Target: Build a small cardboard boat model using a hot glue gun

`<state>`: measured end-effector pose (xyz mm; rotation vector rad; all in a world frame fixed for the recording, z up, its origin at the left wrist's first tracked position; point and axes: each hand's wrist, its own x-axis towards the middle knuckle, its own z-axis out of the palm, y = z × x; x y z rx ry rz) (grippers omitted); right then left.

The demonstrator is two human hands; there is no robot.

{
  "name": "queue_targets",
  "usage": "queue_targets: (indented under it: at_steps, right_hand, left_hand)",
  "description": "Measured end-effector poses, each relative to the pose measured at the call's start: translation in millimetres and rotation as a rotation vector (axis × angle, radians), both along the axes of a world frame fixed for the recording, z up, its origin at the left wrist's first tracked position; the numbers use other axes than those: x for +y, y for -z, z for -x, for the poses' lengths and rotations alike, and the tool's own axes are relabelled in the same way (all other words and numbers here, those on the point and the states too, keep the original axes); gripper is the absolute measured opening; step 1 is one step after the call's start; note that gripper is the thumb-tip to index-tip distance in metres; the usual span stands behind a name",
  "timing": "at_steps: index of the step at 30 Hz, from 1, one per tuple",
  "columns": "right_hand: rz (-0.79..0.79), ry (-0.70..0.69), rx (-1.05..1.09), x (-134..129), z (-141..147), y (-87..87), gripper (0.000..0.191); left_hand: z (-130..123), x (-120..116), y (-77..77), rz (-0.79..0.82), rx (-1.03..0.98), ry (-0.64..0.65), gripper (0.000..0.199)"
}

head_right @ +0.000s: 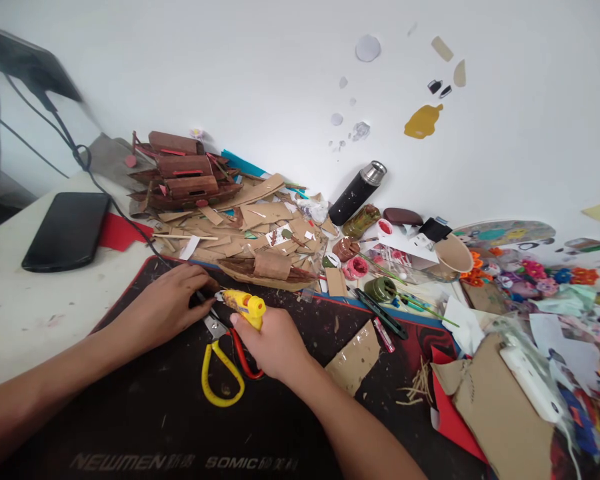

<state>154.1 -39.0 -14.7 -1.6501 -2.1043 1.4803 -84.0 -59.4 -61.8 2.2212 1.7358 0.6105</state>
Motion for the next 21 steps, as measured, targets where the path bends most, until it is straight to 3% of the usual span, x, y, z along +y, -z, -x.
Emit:
queue_targets:
  at_steps: [21]
  right_hand:
    - [-0.052, -0.049, 0.012, -4.7, -5.2, -3.8, 0.037]
  left_hand:
    - [-1.6, 0.9, -5.1, 0.028, -0.028, -0.013, 0.018]
